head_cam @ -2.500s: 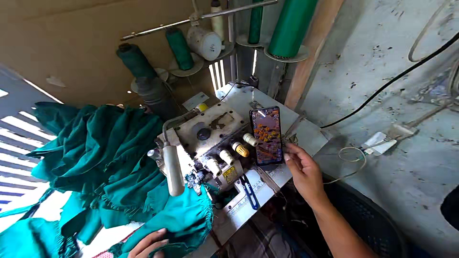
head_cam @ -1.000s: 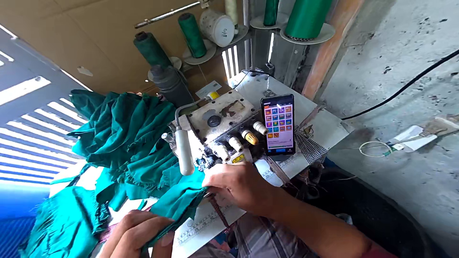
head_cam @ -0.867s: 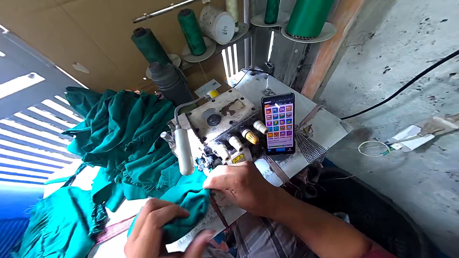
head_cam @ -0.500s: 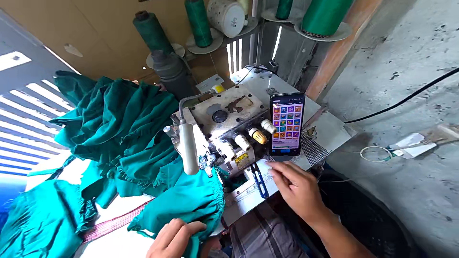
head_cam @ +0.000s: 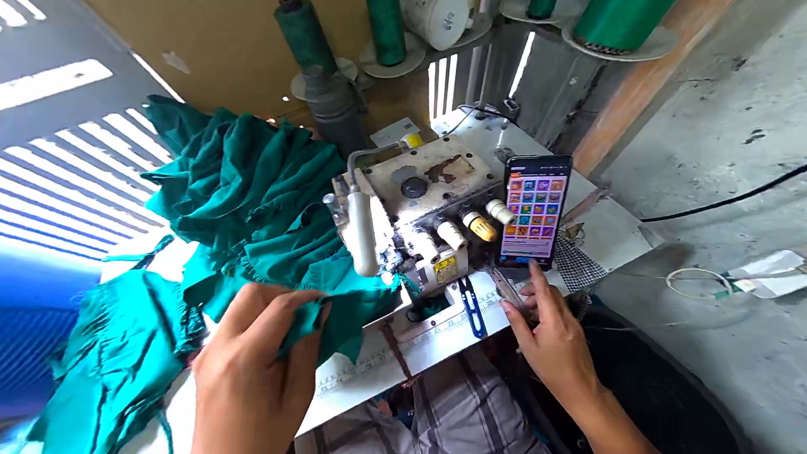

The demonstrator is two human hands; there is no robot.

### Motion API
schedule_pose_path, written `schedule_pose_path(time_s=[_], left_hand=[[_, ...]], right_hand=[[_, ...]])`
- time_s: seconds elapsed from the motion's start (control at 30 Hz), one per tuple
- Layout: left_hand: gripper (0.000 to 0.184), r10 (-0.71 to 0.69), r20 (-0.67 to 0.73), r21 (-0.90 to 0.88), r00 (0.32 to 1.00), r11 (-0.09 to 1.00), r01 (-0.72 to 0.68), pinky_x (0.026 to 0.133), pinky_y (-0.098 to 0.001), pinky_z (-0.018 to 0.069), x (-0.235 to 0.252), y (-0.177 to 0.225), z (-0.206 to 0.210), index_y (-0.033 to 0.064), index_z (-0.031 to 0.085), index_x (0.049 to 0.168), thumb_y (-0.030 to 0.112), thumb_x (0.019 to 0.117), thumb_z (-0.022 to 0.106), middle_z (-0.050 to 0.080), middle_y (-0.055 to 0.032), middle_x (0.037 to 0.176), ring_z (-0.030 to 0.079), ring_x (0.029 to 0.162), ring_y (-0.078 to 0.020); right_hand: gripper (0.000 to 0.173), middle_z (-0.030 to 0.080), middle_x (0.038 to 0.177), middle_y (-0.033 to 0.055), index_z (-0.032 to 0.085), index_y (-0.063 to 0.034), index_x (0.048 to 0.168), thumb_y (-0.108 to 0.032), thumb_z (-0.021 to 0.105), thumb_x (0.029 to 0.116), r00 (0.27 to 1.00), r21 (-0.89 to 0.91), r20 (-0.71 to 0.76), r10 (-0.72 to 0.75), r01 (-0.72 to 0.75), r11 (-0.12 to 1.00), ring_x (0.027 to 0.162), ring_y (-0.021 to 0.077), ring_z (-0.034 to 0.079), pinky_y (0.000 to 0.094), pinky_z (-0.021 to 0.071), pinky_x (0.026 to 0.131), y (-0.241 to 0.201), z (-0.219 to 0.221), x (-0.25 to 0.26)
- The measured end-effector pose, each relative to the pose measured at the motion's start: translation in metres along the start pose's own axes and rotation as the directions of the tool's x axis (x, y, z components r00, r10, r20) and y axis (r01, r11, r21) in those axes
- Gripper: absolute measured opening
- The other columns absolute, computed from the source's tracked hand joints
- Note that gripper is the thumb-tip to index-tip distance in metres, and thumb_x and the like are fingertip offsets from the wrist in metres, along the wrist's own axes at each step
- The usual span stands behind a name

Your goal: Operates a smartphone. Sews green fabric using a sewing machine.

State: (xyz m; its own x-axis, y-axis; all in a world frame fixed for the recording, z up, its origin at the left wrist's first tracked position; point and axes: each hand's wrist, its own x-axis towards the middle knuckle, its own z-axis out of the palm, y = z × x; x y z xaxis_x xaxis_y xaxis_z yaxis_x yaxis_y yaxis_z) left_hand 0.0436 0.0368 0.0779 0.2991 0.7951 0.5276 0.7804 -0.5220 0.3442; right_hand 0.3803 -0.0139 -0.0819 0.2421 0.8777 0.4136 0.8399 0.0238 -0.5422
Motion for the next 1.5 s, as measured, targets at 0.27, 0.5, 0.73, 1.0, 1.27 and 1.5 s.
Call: schedule_pose_path(time_s=[0.27, 0.5, 0.73, 1.0, 1.27, 1.5], left_hand=[[0.028, 0.135, 0.002, 0.06, 0.991, 0.989, -0.135, 0.074, -0.0341, 0.0526, 0.008, 0.012, 0.0, 0.0132, 0.077, 0.107, 0.021, 0.1035, 0.05, 0.074, -0.0053, 0.093, 0.068, 0.085, -0.0151], [0.028, 0.307, 0.072, -0.074, 0.949, 0.95, -0.302, 0.074, -0.0275, 0.0494, 0.004, 0.035, 0.004, 0.0147, 0.073, 0.107, 0.018, 0.1055, 0.046, 0.07, -0.0057, 0.091, 0.065, 0.087, -0.0143], [0.026, 0.154, 0.017, 0.166, 0.988, 0.974, -0.154, 0.07, -0.0397, 0.0492, -0.022, 0.021, 0.076, 0.0152, 0.075, 0.105, 0.034, 0.0883, 0.069, 0.065, -0.0058, 0.085, 0.063, 0.08, -0.0232], [0.013, 0.186, 0.122, 0.129, 0.975, 0.971, -0.201, 0.109, -0.0422, 0.0482, -0.046, 0.017, 0.093, 0.01, 0.07, 0.098, 0.02, 0.0929, 0.062, 0.071, -0.0067, 0.131, 0.063, 0.129, -0.025], [0.033, 0.139, 0.155, 0.079, 0.978, 0.985, -0.152, 0.11, -0.0451, 0.0477, -0.044, 0.019, 0.089, 0.0095, 0.073, 0.123, 0.023, 0.0945, 0.063, 0.071, -0.0072, 0.131, 0.062, 0.13, -0.0275], [0.034, 0.139, 0.187, 0.057, 0.973, 0.987, -0.152, 0.111, -0.0475, 0.0475, -0.036, 0.013, 0.086, 0.0085, 0.073, 0.122, 0.023, 0.0933, 0.063, 0.071, -0.0079, 0.131, 0.062, 0.13, -0.028]], right_hand=[[0.023, 0.074, 0.096, 0.0023, 0.077, -0.0109, 0.11, -0.024, 0.06, 0.103, 0.95, 0.414, 0.003, -0.312, 0.283, 0.865, 0.081, 0.0039, 0.068, 0.0178, 0.0568, 0.072, -0.067, 0.001, 0.021], [0.021, 0.076, 0.11, 0.0032, 0.077, -0.0131, 0.112, -0.016, 0.057, 0.1038, 0.824, 0.565, 0.069, -0.563, 0.433, 0.702, 0.103, 0.0109, 0.072, 0.0277, 0.059, 0.089, -0.12, 0.01, 0.074], [0.019, 0.077, 0.102, 0.0031, 0.078, -0.0106, 0.1, -0.009, 0.059, 0.1021, 0.802, 0.605, 0.03, -0.596, 0.46, 0.65, 0.1, 0.0097, 0.073, 0.0256, 0.0601, 0.088, -0.1, 0.015, 0.06], [0.019, 0.076, 0.116, 0.0044, 0.075, -0.0122, 0.104, -0.007, 0.057, 0.1033, 0.819, 0.527, -0.008, -0.574, 0.491, 0.693, 0.101, 0.012, 0.073, 0.0244, 0.0595, 0.083, -0.078, 0.034, 0.024], [0.022, 0.076, 0.118, 0.0048, 0.072, -0.0127, 0.106, -0.006, 0.052, 0.1041, 0.82, 0.459, 0.002, -0.572, 0.507, 0.729, 0.1, 0.0136, 0.073, 0.0252, 0.0589, 0.081, -0.079, 0.032, 0.022], [0.022, 0.075, 0.118, 0.0058, 0.071, -0.0118, 0.106, -0.005, 0.051, 0.1035, 0.834, 0.423, -0.008, -0.551, 0.502, 0.754, 0.099, 0.0133, 0.073, 0.0245, 0.0587, 0.079, -0.086, 0.036, 0.024]])
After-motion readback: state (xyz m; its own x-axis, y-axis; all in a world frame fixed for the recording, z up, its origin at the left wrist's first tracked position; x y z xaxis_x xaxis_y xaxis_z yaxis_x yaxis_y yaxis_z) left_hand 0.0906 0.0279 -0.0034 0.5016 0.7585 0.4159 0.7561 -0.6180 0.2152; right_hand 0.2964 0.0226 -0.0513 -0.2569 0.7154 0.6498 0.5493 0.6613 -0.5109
